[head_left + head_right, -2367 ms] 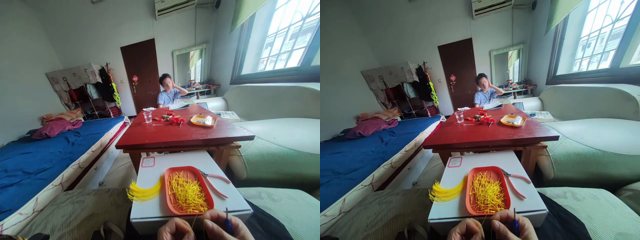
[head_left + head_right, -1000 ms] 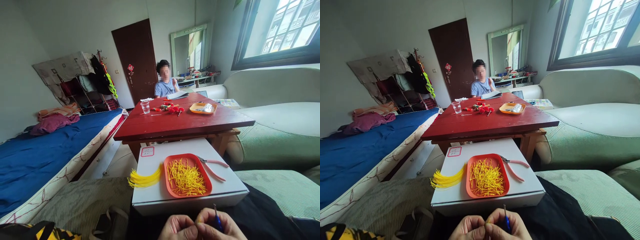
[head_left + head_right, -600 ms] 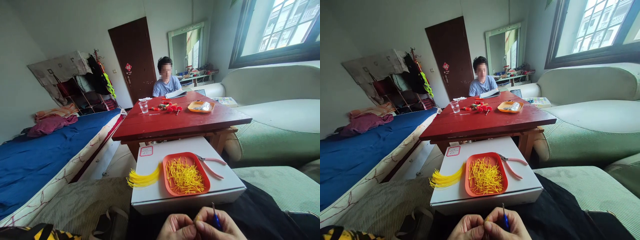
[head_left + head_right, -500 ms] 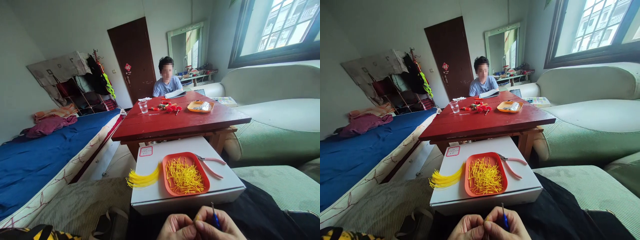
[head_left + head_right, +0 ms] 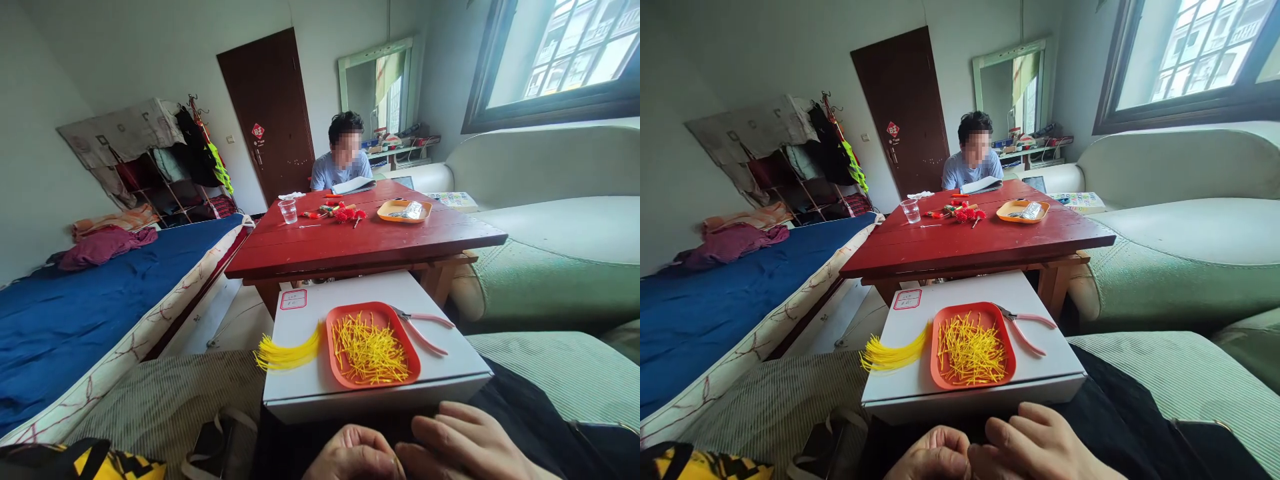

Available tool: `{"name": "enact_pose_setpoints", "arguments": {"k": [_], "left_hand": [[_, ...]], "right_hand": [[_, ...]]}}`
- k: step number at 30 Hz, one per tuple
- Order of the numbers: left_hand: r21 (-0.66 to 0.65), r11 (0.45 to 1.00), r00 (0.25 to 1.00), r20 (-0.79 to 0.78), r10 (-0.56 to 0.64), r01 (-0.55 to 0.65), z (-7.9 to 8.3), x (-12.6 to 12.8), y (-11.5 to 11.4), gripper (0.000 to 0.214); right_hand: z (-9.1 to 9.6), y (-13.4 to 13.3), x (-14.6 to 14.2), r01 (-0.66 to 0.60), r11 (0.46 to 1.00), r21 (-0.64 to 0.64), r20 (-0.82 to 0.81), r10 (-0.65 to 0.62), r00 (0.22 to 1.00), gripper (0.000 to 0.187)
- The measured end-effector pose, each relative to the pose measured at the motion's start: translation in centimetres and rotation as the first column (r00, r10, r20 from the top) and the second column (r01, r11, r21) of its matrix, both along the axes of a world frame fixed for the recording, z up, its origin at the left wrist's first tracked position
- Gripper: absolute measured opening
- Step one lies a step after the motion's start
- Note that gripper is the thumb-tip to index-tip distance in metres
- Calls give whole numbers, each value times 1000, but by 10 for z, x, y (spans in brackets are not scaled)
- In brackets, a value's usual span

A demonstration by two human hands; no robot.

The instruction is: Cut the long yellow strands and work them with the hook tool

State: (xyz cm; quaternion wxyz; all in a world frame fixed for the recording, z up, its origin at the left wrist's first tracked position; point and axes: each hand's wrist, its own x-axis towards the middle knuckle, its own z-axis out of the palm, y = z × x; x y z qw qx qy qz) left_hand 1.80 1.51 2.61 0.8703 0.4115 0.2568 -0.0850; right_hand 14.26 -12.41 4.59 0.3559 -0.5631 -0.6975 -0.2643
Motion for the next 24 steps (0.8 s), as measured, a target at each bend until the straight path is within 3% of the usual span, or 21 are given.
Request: {"name": "enact_pose_setpoints", "arguments": {"k": [2, 6, 9, 14, 17, 22, 24], "left_hand": [[-3, 1000, 1000, -30, -9, 9, 3, -1, 0, 4], [15, 998, 996, -56, -67, 67, 2, -3, 1, 10], [52, 996, 996, -44, -77, 79, 1, -2, 2, 13], [307, 931, 980, -18, -200, 196, 7, -4, 6, 42], [527, 828, 980, -53, -190, 189, 9, -13, 13, 49], [824, 531, 977, -120, -178, 198, 8, -24, 28, 50], [888, 448, 986, -27, -167, 100, 12, -21, 28, 49]], "right_hand": [[9, 2, 0, 1, 997, -84, 29, 2, 1000, 57], [11, 6, -1, -50, 998, -27, 19, 51, 999, 57], [12, 5, 1, -104, 986, -129, 35, 109, 993, 57], [10, -1, 10, -184, 944, -274, -13, 188, 982, 67], [6, -7, 18, -192, 934, -303, -64, 181, 981, 65], [8, -14, 23, -134, 914, -384, -163, 76, 984, 58], [7, -13, 22, -133, 911, -391, -160, 75, 984, 54]]}}
